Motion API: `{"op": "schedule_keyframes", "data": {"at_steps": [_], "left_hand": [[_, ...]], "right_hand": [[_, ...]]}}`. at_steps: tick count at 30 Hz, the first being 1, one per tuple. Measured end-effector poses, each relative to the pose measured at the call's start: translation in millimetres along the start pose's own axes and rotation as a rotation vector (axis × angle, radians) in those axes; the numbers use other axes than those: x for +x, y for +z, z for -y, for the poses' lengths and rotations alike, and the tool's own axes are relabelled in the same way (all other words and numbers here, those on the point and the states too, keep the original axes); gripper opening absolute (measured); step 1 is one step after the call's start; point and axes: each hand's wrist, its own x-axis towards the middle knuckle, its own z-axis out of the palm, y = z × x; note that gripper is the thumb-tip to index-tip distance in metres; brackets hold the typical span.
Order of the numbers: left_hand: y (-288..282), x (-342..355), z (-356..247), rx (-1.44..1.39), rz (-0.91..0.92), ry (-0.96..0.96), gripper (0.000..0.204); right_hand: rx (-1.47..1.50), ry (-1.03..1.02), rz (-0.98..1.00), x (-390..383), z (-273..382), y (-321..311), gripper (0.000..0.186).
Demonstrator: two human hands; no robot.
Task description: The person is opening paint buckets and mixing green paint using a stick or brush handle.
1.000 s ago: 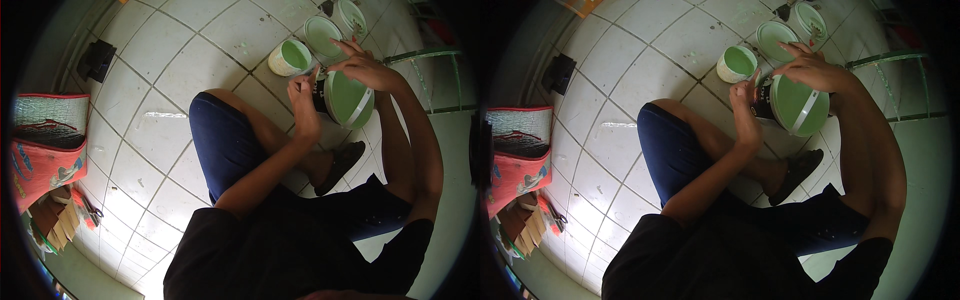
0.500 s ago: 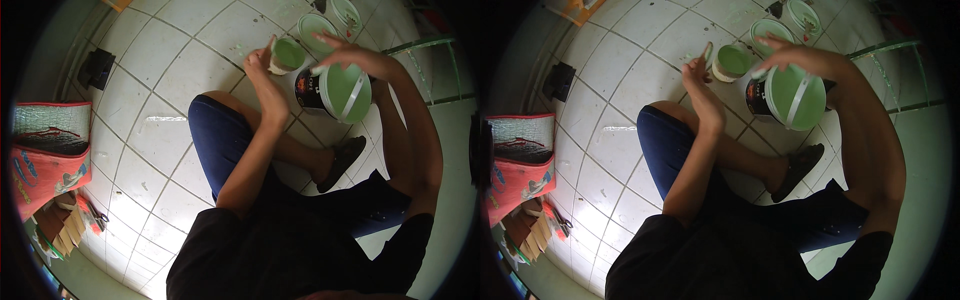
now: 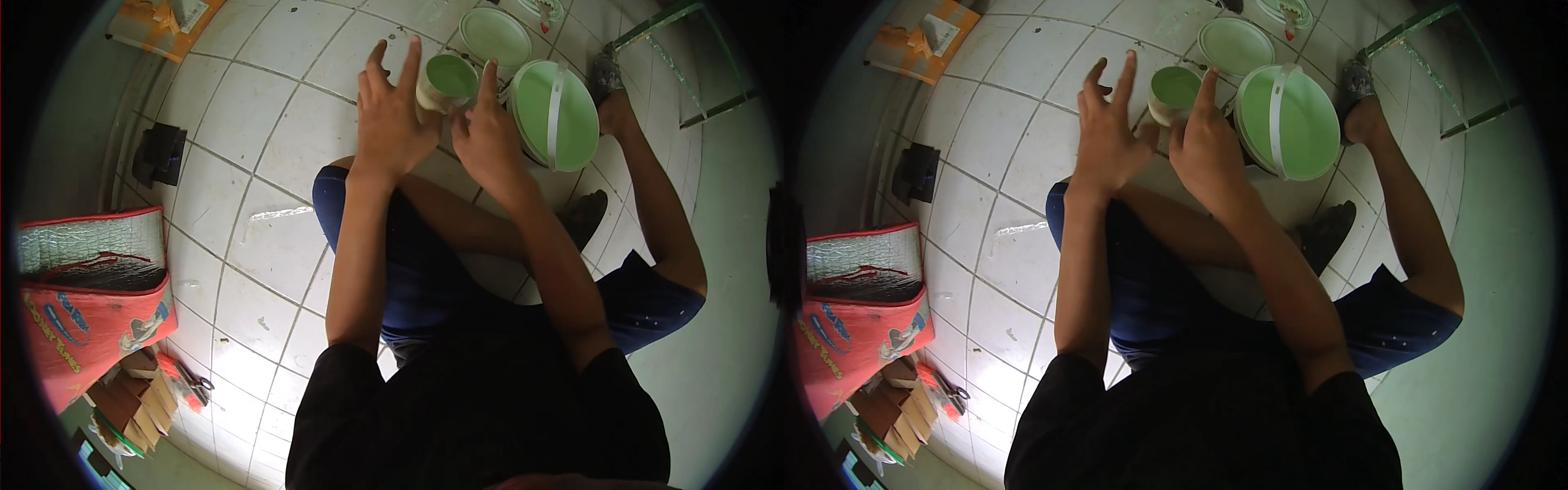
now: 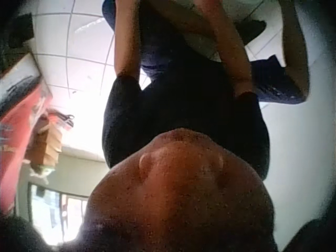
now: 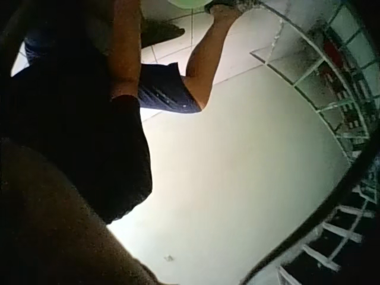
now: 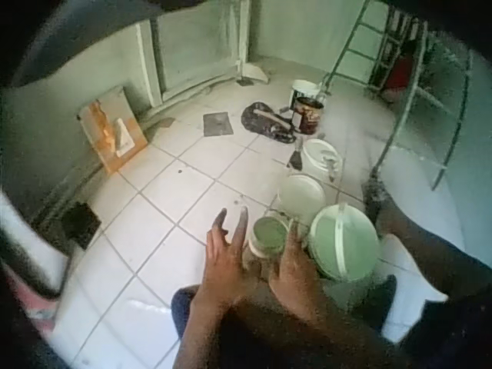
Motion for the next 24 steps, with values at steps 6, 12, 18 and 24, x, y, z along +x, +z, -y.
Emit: {"op": "schedule_keyframes", "data": {"at_steps": [6,12,18,24], "left_hand": [[34,-22,17,0.422,0.036,0.148,0.093],[52,-20,20,0.627,-0.001,0.229,0.089],[54,-22,14,0.766,0.051,0.192,0.088],[53,-29,4,0.859,0.114,0.171,0.088]], "right_hand": [[-0.274,0.026,-0.146,-3,-37,50,0.078],[-0.327,-0.035,-0.183,-2,-52,65,0.072],[-0.3,-0.139,-0.307,-3,-62,74,0.066],[-0.217,-0.227,-0.37,-6,-70,79,0.076]]}}
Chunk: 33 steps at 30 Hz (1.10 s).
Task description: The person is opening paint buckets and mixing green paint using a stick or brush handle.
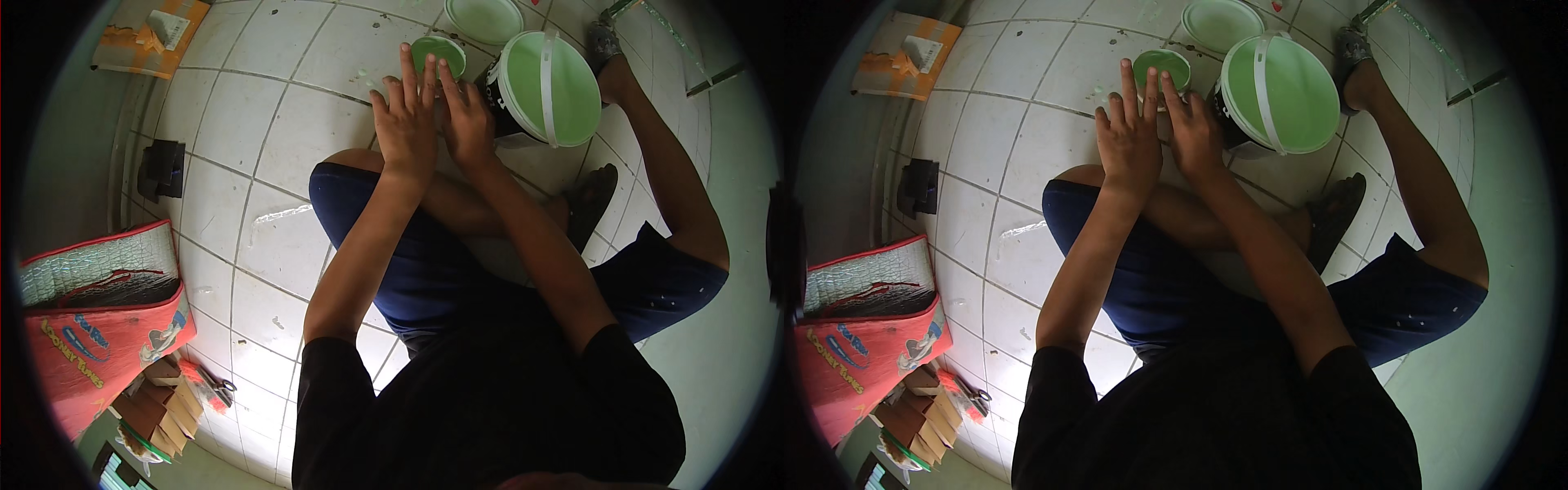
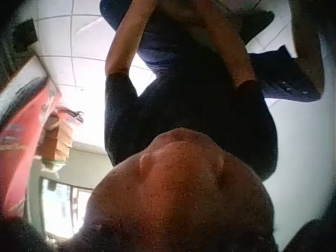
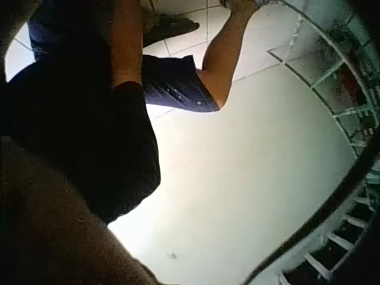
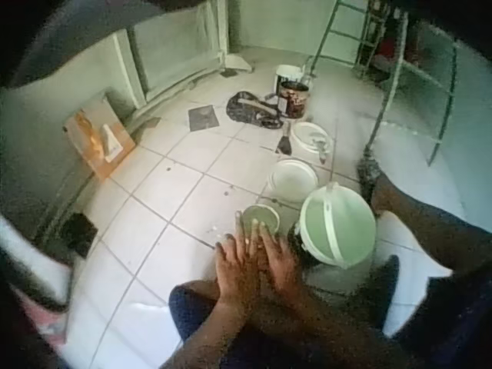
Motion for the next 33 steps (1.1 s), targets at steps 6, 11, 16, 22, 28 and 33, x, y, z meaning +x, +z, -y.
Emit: {"op": "schedule_keyframes", "data": {"at_steps": [6,11,16,22,28,33], "left_hand": [[-1,-6,-5,0.014,0.032,0.011,0.084],[0,-10,-7,0.008,0.049,-0.009,0.078],[-1,-13,-9,-0.043,-0.01,0.002,0.072],[-3,-12,-12,-0.15,-0.161,0.01,0.058],[-2,-9,-11,-0.193,-0.222,0.026,0.053],[-21,-2,-3,-0.362,-0.237,-0.068,0.05]], "right_hand": [[0.105,-0.076,-0.088,-4,-6,2,0.07],[0.18,-0.112,-0.11,-6,-8,2,0.066],[0.193,-0.082,-0.096,-9,-10,3,0.06],[0.169,-0.091,-0.096,-12,-9,0,0.055],[0.156,-0.12,-0.116,-12,-8,-8,0.053],[0.176,-0.027,-0.151,-15,2,-18,0.057]]}}
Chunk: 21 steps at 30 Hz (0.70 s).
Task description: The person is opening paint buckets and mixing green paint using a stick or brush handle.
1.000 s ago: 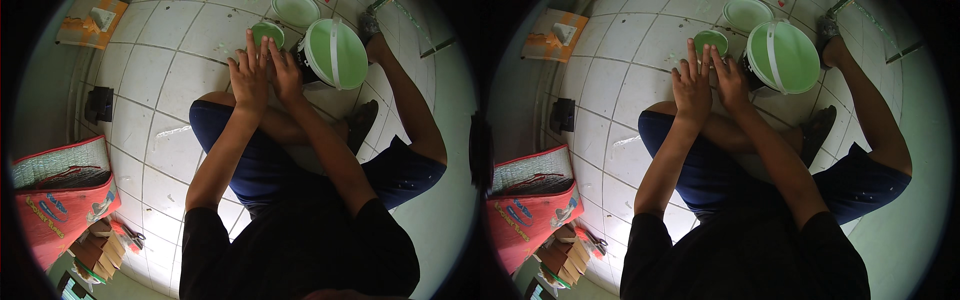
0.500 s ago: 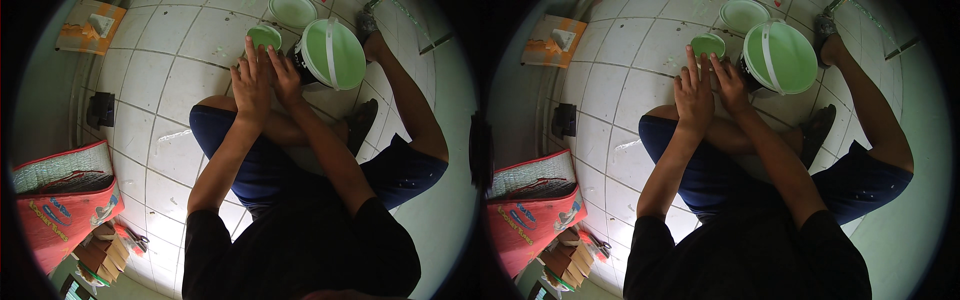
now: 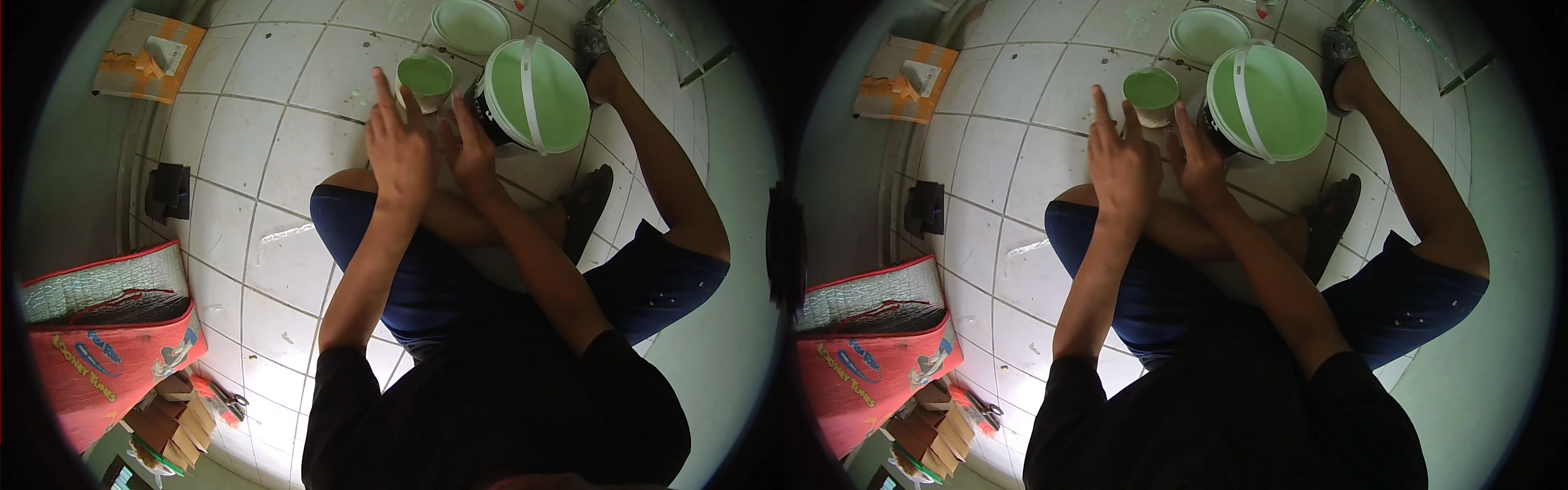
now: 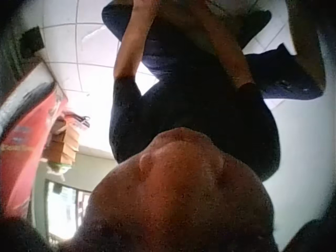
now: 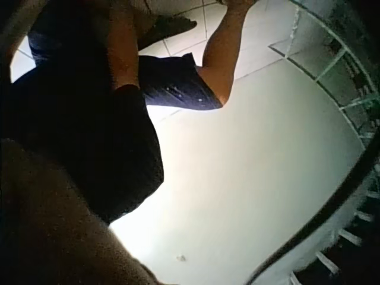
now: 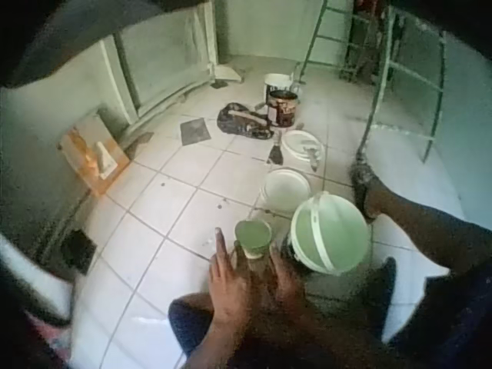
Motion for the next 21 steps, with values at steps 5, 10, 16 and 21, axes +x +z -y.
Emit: {"op": "schedule_keyframes", "data": {"at_steps": [5,10,16,21], "left_hand": [[-10,11,24,-0.903,-0.082,-0.415,0.055],[-1,7,52,-1.946,0.029,-0.815,0.057],[-6,10,51,-2.085,0.094,-0.804,0.058],[2,11,40,-1.37,0.06,-0.643,0.056]], "right_hand": [[0.308,0.353,0.032,21,17,-5,0.07],[0.859,0.674,0.114,32,25,-8,0.081],[1.057,0.825,0.161,35,26,-11,0.083],[0.519,0.486,0.167,23,8,0,0.087]]}}
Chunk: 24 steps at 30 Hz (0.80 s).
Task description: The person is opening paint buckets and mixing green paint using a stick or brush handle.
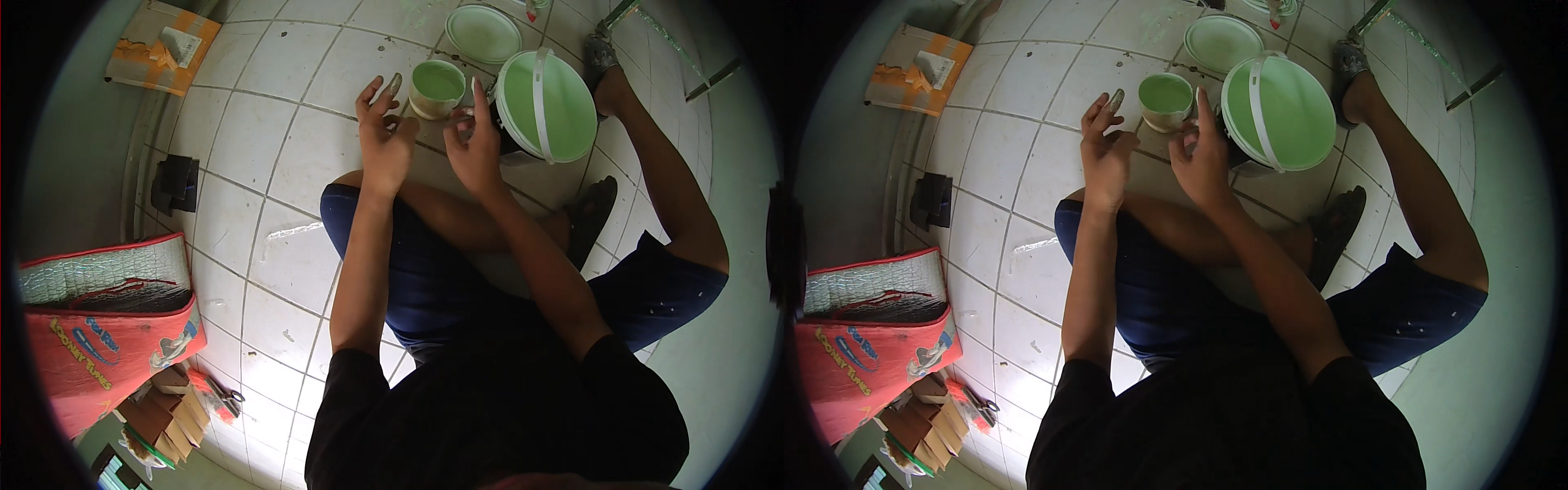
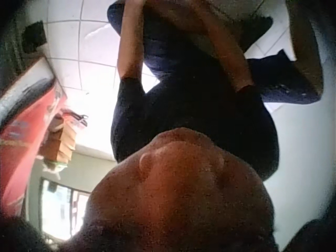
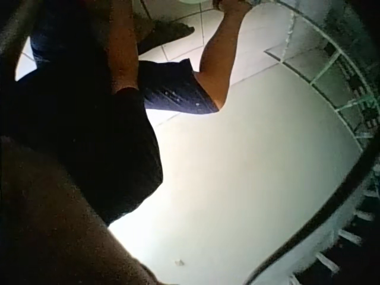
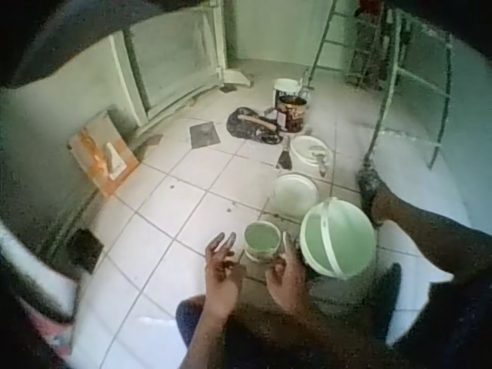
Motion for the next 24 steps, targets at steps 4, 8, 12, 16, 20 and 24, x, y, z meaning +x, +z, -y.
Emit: {"op": "schedule_keyframes", "data": {"at_steps": [4,8,12,16,20,24], "left_hand": [[3,0,-5,0.654,-0.034,0.301,0.07],[-5,19,1,0.77,-0.002,0.352,0.106],[-3,51,-17,0.836,0.388,-0.024,0.141],[-1,71,-6,0.772,0.476,-0.064,0.146],[-3,74,9,0.666,0.44,0.047,0.151],[1,74,10,0.626,0.389,0.018,0.145]], "right_hand": [[-0.735,-0.268,-0.027,5,10,1,0.092],[-0.778,-0.08,0.096,10,16,4,0.091],[-0.773,-0.237,-0.01,12,-4,5,0.092],[-0.821,-0.235,0.004,9,-9,4,0.092],[-1.028,-0.166,0.098,12,-6,4,0.088],[-1.269,-0.354,0.05,20,6,-4,0.08]]}}
